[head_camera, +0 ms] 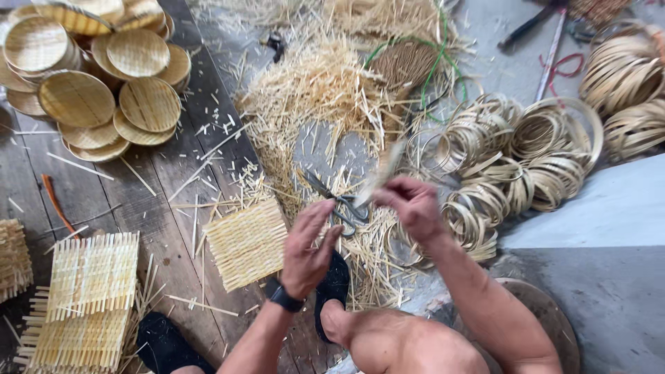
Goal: The person weaves small, round bamboo bowls by hand. They place a pre-woven bamboo mat into a circular frame, use a wooden block to press the center, and trim the excess bamboo strips with shears. The finished bowls are stacked on the floor.
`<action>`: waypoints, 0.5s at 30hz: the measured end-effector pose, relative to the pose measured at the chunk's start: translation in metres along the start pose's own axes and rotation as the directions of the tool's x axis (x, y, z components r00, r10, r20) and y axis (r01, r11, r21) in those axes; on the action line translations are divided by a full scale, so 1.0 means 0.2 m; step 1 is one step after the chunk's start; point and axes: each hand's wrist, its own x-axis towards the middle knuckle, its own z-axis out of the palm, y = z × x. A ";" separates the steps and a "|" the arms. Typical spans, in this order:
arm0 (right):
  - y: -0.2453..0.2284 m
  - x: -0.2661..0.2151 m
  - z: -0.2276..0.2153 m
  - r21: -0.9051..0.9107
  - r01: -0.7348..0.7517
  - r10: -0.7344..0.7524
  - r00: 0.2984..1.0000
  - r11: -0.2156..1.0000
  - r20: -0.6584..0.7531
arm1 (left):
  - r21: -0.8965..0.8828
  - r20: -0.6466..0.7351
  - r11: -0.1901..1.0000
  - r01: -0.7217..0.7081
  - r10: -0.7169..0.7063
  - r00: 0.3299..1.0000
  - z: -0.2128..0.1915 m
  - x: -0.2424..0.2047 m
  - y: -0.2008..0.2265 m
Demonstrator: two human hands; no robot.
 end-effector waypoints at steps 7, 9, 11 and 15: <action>-0.65 -0.14 0.22 -0.555 0.809 -0.784 0.469 0.196 0.406 | -0.623 0.171 0.606 0.496 -0.513 0.841 -0.14 -0.08 0.16; -0.66 -0.14 0.27 -0.363 0.864 -0.684 0.499 0.348 0.533 | -0.713 0.250 0.421 0.561 -0.596 0.763 -0.22 -0.11 0.17; -0.63 -0.15 0.32 -0.252 0.868 -0.624 0.486 0.428 0.612 | -0.790 0.323 0.196 0.581 -0.672 0.666 -0.29 -0.13 0.20; -0.55 -0.18 0.47 -0.187 0.879 -0.589 0.438 0.439 0.679 | -0.745 0.430 0.122 0.656 -0.664 0.612 -0.45 -0.12 0.28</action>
